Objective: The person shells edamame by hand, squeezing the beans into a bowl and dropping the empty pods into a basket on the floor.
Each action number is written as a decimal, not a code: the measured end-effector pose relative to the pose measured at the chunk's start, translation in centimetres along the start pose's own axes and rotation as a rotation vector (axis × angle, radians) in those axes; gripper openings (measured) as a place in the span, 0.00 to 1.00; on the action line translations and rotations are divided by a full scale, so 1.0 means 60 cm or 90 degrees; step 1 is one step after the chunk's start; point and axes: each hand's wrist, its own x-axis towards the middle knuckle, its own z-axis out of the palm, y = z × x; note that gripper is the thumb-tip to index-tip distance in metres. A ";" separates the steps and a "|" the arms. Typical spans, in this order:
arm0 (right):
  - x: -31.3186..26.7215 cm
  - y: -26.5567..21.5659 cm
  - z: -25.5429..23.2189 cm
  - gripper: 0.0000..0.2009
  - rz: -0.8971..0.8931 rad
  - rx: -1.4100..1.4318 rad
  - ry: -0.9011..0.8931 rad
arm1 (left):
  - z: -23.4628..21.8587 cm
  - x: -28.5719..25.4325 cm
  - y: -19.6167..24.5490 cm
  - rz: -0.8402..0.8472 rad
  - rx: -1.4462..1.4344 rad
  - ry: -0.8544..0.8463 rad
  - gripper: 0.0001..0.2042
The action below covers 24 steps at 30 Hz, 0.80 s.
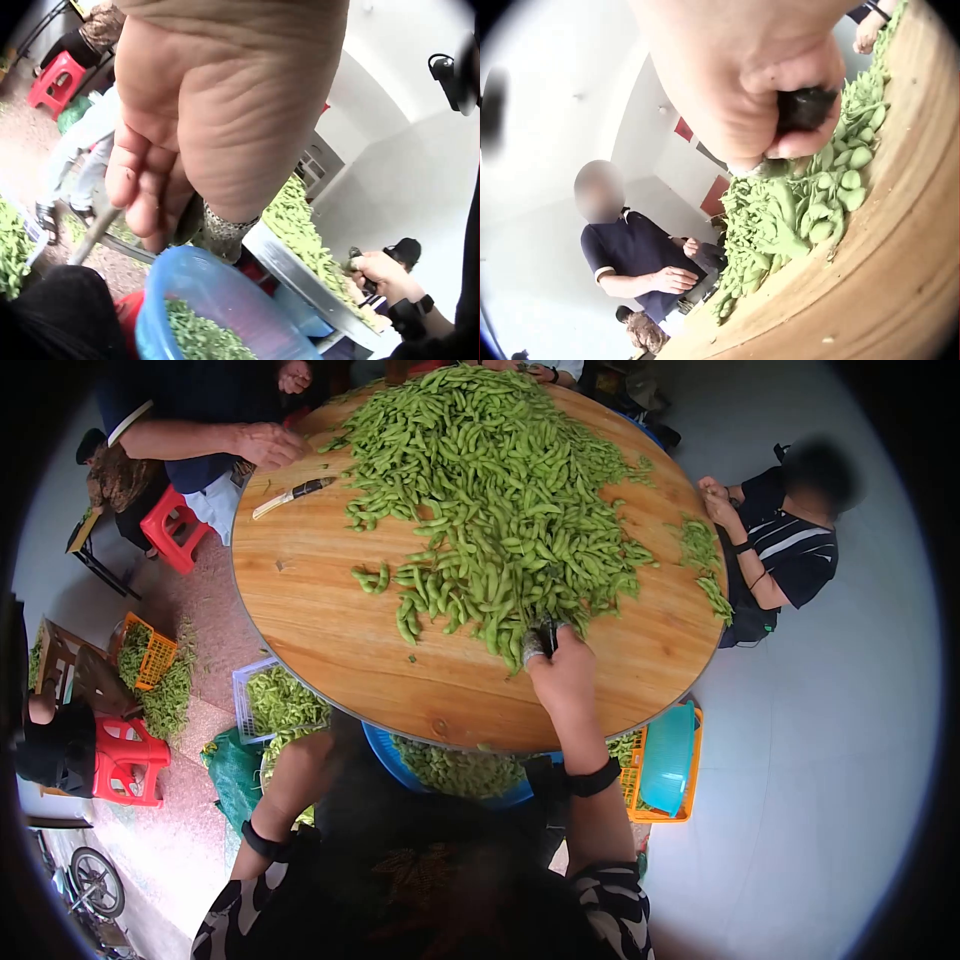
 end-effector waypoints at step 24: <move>-0.122 -0.042 -0.006 0.11 -0.092 0.259 -0.126 | 0.011 0.057 0.085 -0.173 -0.881 -0.127 0.14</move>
